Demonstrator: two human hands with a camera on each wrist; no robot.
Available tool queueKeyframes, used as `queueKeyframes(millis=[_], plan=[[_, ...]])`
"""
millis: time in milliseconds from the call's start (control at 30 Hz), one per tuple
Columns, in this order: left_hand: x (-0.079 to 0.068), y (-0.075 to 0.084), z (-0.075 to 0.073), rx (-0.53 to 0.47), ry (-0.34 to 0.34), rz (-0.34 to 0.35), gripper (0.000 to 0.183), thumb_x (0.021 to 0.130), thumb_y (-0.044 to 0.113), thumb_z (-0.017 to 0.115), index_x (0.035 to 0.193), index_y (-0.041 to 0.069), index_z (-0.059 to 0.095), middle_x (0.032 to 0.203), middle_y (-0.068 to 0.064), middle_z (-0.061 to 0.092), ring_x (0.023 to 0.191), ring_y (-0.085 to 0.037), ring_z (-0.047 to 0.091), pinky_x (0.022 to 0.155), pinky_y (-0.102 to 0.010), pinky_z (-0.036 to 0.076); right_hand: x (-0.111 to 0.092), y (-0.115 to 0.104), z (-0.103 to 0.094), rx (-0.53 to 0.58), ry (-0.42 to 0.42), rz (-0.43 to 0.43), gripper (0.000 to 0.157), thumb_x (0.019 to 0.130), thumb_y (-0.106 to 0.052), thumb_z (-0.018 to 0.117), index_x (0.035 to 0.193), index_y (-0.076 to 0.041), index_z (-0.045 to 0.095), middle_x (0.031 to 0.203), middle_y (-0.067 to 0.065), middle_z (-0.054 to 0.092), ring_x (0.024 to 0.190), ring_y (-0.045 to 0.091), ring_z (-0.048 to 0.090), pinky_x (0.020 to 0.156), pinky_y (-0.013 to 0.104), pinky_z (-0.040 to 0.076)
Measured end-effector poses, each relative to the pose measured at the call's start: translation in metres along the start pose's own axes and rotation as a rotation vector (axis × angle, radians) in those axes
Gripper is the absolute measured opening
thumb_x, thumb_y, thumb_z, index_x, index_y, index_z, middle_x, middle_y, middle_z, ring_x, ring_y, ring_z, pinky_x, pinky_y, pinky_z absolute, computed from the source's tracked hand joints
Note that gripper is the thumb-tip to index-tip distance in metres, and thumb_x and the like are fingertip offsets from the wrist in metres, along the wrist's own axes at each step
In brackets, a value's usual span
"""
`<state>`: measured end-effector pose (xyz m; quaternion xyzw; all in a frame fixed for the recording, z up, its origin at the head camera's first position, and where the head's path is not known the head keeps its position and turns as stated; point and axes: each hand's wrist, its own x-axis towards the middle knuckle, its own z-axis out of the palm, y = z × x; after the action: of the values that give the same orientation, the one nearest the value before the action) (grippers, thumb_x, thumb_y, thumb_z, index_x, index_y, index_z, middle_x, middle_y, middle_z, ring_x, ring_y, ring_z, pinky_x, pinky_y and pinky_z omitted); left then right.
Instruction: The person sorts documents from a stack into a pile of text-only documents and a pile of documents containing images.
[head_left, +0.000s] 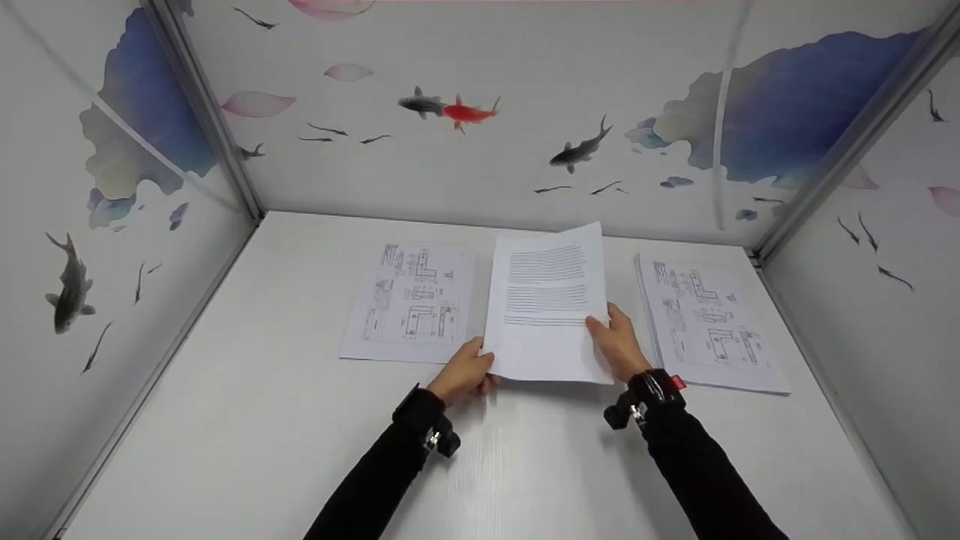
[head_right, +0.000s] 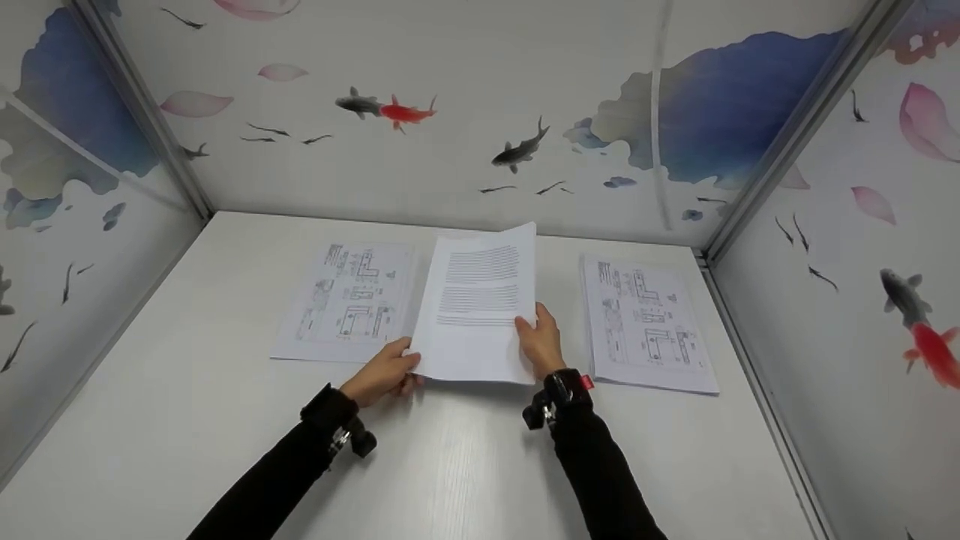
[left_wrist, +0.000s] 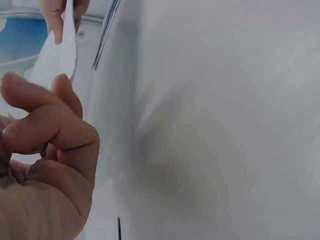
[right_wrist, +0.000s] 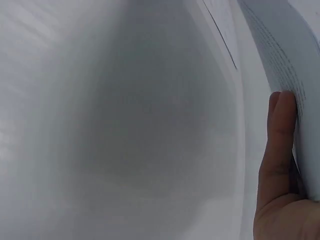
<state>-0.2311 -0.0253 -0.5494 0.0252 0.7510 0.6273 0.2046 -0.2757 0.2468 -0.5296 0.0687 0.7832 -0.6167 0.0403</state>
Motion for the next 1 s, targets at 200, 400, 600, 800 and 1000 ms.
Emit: queueKeyframes(millis=[200, 400, 600, 800, 1000], plan=[[0.008, -0.001, 0.014, -0.134, 0.038, -0.016, 0.025, 0.103, 0.005, 0.035, 0.126, -0.002, 0.044, 0.072, -0.007, 0.058, 0.053, -0.010, 0.051, 0.048, -0.021, 0.039, 0.004, 0.004, -0.009, -0.053, -0.048, 0.077, 0.052, 0.103, -0.021, 0.048, 0.149, -0.001, 0.031, 0.132, 0.020, 0.053, 0.104, 0.019, 0.058, 0.088, 0.029, 0.047], [0.016, -0.005, 0.023, -0.091, 0.157, -0.026, 0.037, 0.102, 0.006, 0.037, 0.138, -0.006, 0.036, 0.074, -0.007, 0.058, 0.052, -0.010, 0.051, 0.047, -0.021, 0.040, 0.004, 0.008, -0.008, -0.141, -0.100, 0.174, 0.057, 0.102, -0.022, 0.051, 0.150, 0.001, 0.029, 0.132, 0.024, 0.052, 0.099, 0.019, 0.061, 0.077, 0.026, 0.051], [0.020, -0.005, 0.024, 0.121, 0.237, -0.013, 0.046, 0.100, 0.006, 0.047, 0.143, -0.005, 0.034, 0.071, -0.007, 0.063, 0.052, -0.010, 0.057, 0.044, -0.021, 0.039, 0.000, 0.015, -0.003, -0.248, -0.083, 0.123, 0.055, 0.099, -0.012, 0.051, 0.147, 0.008, 0.033, 0.138, 0.030, 0.050, 0.118, 0.032, 0.055, 0.096, 0.039, 0.047], [0.019, -0.001, 0.024, 0.347, 0.280, 0.024, 0.051, 0.098, 0.010, 0.052, 0.142, -0.009, 0.035, 0.091, -0.017, 0.071, 0.074, -0.022, 0.068, 0.064, -0.033, 0.052, 0.000, 0.018, -0.003, -0.265, 0.025, 0.089, 0.054, 0.097, -0.009, 0.054, 0.146, 0.006, 0.037, 0.135, 0.029, 0.054, 0.120, 0.033, 0.056, 0.099, 0.041, 0.047], [0.016, 0.001, 0.022, 0.505, 0.324, 0.033, 0.040, 0.094, 0.011, 0.057, 0.129, -0.008, 0.048, 0.115, -0.029, 0.064, 0.106, -0.040, 0.065, 0.090, -0.050, 0.051, -0.001, 0.020, -0.003, -0.305, 0.069, 0.091, 0.055, 0.096, -0.010, 0.056, 0.146, 0.005, 0.039, 0.134, 0.029, 0.055, 0.120, 0.033, 0.057, 0.097, 0.041, 0.048]])
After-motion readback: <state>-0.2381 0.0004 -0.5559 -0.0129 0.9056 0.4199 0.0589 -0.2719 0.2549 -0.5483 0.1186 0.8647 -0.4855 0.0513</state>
